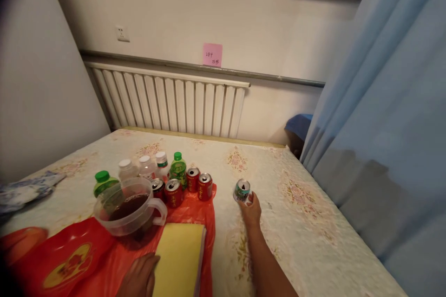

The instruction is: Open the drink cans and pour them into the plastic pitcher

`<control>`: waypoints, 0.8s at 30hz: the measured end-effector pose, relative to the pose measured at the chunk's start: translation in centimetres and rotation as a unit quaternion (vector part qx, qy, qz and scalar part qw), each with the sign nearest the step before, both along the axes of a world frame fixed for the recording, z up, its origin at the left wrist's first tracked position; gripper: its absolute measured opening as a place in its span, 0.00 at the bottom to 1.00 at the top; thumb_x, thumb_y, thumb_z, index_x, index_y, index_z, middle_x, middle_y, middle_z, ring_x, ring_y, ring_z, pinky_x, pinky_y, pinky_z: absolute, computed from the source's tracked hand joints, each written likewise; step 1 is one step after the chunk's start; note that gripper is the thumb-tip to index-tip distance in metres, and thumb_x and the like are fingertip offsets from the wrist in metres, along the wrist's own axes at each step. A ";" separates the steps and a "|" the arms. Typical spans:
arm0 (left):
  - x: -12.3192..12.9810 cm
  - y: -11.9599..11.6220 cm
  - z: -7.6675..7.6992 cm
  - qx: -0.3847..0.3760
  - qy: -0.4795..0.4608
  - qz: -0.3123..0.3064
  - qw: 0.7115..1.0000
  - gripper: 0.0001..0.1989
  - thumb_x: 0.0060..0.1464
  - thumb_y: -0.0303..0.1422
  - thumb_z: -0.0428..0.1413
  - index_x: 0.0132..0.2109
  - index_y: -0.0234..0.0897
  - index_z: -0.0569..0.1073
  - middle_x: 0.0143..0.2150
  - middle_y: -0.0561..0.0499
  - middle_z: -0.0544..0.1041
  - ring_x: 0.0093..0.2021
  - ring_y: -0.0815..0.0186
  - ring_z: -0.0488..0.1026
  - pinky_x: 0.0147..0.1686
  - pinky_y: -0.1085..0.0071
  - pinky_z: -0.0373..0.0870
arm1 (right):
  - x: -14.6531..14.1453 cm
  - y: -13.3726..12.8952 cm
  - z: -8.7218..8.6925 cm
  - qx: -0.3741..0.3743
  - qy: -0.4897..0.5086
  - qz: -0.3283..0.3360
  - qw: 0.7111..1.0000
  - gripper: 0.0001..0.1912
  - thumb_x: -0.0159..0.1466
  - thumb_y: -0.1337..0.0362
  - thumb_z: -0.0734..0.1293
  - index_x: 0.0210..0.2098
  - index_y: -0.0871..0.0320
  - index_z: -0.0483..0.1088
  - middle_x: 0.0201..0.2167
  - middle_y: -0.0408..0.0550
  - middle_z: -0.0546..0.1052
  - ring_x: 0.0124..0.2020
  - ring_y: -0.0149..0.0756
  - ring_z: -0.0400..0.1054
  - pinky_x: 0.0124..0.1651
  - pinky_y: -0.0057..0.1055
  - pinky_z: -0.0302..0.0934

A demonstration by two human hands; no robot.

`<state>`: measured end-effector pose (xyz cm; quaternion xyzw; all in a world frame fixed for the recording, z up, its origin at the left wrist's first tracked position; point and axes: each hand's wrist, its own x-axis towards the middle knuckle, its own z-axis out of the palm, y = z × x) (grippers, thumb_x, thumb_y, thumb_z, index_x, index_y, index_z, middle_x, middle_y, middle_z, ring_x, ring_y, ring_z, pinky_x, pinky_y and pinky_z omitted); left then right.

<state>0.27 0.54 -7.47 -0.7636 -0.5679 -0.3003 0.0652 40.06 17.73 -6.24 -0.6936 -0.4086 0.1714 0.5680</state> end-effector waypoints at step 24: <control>0.4 0.0 -0.6 -0.013 -0.005 -0.005 1.000 0.17 0.55 0.23 0.48 0.49 0.39 0.73 0.46 0.46 0.77 0.48 0.59 0.74 0.49 0.61 0.72 | -2.3 0.3 3.8 -0.036 -0.060 0.002 0.998 0.27 0.44 0.55 0.70 0.42 0.58 0.71 0.37 0.50 0.79 0.39 0.48 0.73 0.42 0.38 0.65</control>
